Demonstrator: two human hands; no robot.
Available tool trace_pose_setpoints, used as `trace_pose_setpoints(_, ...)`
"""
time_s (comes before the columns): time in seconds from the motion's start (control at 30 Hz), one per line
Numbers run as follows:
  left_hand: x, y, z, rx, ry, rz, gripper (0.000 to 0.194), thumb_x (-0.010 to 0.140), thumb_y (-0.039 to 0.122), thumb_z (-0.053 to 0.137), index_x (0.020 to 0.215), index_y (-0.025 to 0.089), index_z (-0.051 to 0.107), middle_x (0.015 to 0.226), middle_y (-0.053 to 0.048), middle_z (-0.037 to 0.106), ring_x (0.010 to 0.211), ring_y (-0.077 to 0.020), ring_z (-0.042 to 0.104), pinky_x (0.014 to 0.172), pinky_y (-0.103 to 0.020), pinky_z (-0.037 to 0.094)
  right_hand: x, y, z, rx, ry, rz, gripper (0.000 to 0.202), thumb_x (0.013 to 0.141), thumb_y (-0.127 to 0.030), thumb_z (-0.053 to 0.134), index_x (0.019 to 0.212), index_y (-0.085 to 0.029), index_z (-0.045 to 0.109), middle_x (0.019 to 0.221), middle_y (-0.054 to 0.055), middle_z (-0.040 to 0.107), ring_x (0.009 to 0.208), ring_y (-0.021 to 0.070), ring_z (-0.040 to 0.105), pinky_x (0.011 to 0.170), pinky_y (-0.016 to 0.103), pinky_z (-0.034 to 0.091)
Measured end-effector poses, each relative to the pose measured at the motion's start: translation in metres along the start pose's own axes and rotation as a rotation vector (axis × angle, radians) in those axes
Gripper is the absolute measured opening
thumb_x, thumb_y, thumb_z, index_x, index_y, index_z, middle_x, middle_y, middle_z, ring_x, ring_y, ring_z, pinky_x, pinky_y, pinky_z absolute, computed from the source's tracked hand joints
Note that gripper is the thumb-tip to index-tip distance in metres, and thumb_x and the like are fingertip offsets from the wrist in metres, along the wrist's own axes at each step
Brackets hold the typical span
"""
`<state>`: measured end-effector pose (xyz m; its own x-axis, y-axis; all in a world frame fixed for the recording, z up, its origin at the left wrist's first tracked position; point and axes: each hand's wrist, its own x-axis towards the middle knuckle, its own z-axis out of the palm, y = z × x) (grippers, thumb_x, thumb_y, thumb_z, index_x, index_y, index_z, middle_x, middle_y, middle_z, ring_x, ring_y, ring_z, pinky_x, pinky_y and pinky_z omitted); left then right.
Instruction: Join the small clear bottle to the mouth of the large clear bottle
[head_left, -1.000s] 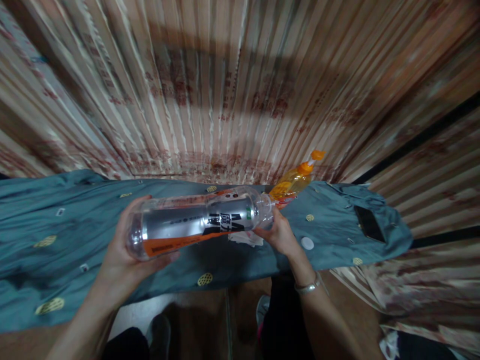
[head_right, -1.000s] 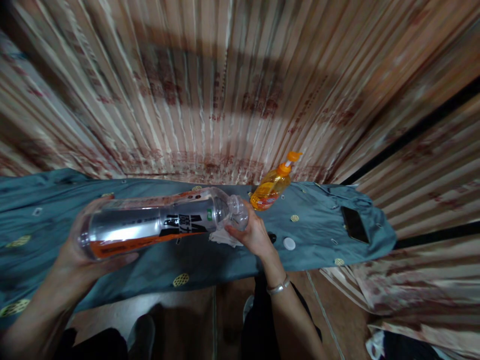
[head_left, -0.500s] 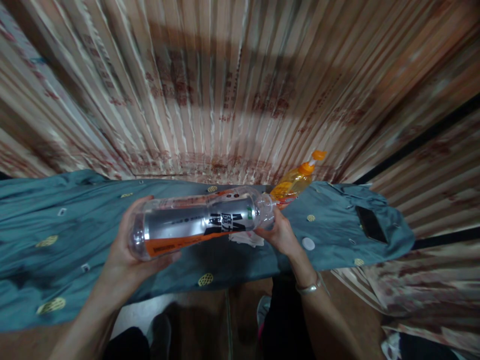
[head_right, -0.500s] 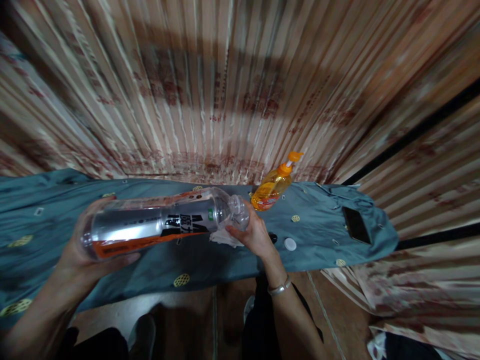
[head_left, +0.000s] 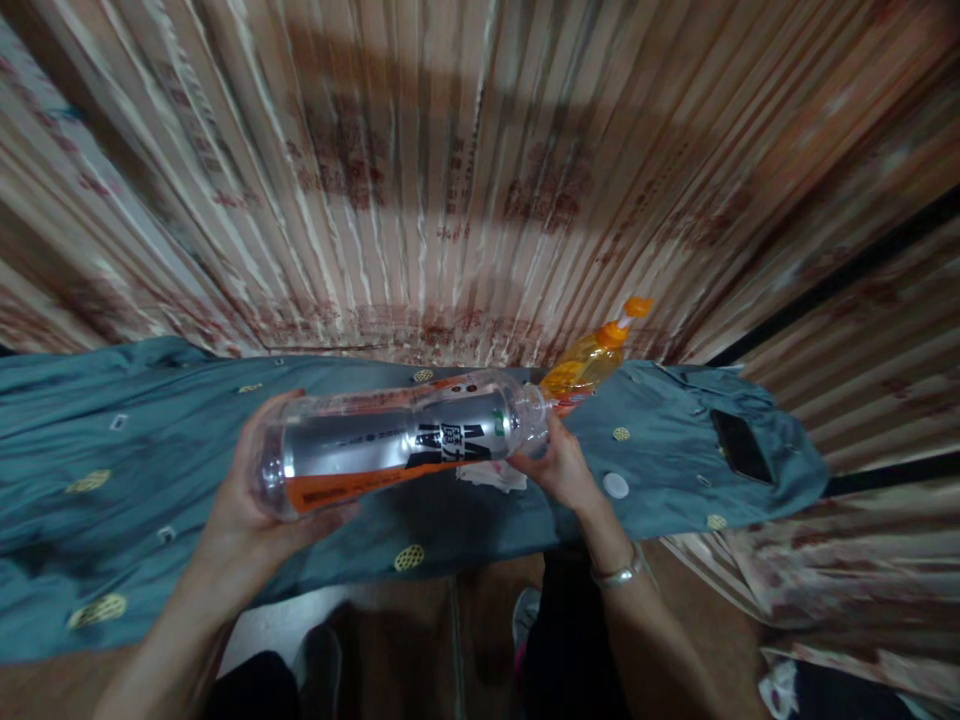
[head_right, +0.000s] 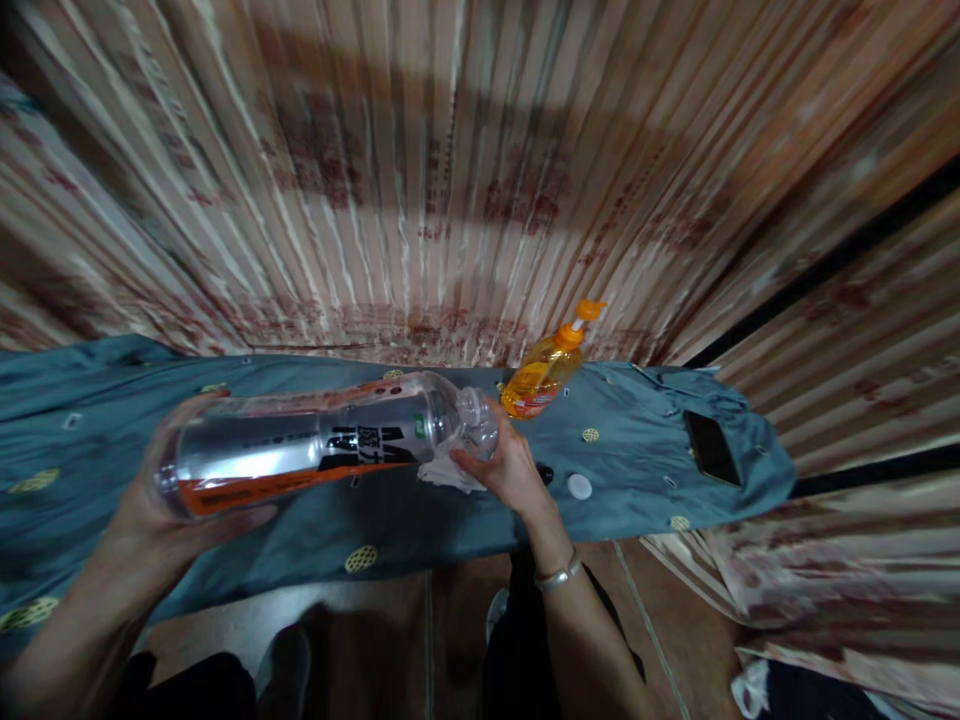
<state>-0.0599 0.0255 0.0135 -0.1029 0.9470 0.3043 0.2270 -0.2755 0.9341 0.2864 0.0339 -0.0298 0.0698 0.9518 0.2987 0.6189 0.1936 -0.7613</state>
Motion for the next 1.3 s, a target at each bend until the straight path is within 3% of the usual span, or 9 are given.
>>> trace_pose_setpoints(0.3, -0.0002, -0.002, 0.0029, 0.006, 0.01, 0.042, 0.109, 0.044, 0.038, 0.1, 0.144, 0.032, 0.058, 0.134, -0.005, 0.069, 0.122, -0.0302, 0.068, 0.104, -0.042, 0.057, -0.0013, 0.0017, 0.0001, -0.015, 0.02, -0.001, 0.082, 0.073, -0.035, 0.084, 0.148, -0.025, 0.052, 0.139, 0.011, 0.072, 0.124, 0.0317, 0.071, 0.107, 0.048, 0.057)
trace_pose_setpoints(0.83, 0.0002, 0.0071, 0.003, 0.016, 0.031, 0.083, 0.11, 0.043, 0.043, 0.101, 0.144, 0.031, 0.06, 0.124, -0.004, 0.071, 0.108, -0.0264, 0.073, 0.087, -0.035, 0.064, -0.0012, 0.0022, 0.0012, -0.028, 0.021, -0.006, 0.076, 0.074, -0.037, 0.082, 0.143, -0.023, 0.055, 0.136, 0.012, 0.072, 0.123, 0.0327, 0.072, 0.106, 0.049, 0.058)
trace_pose_setpoints(1.3, -0.001, 0.0064, 0.001, 0.032, 0.031, 0.109, 0.112, 0.043, 0.044, 0.101, 0.146, 0.031, 0.059, 0.128, -0.005, 0.07, 0.112, -0.0269, 0.072, 0.09, -0.037, 0.063, -0.0008, -0.0009, 0.0001, -0.032, -0.001, 0.021, 0.084, 0.074, -0.038, 0.083, 0.15, -0.023, 0.049, 0.139, 0.013, 0.071, 0.123, 0.0327, 0.072, 0.105, 0.049, 0.058)
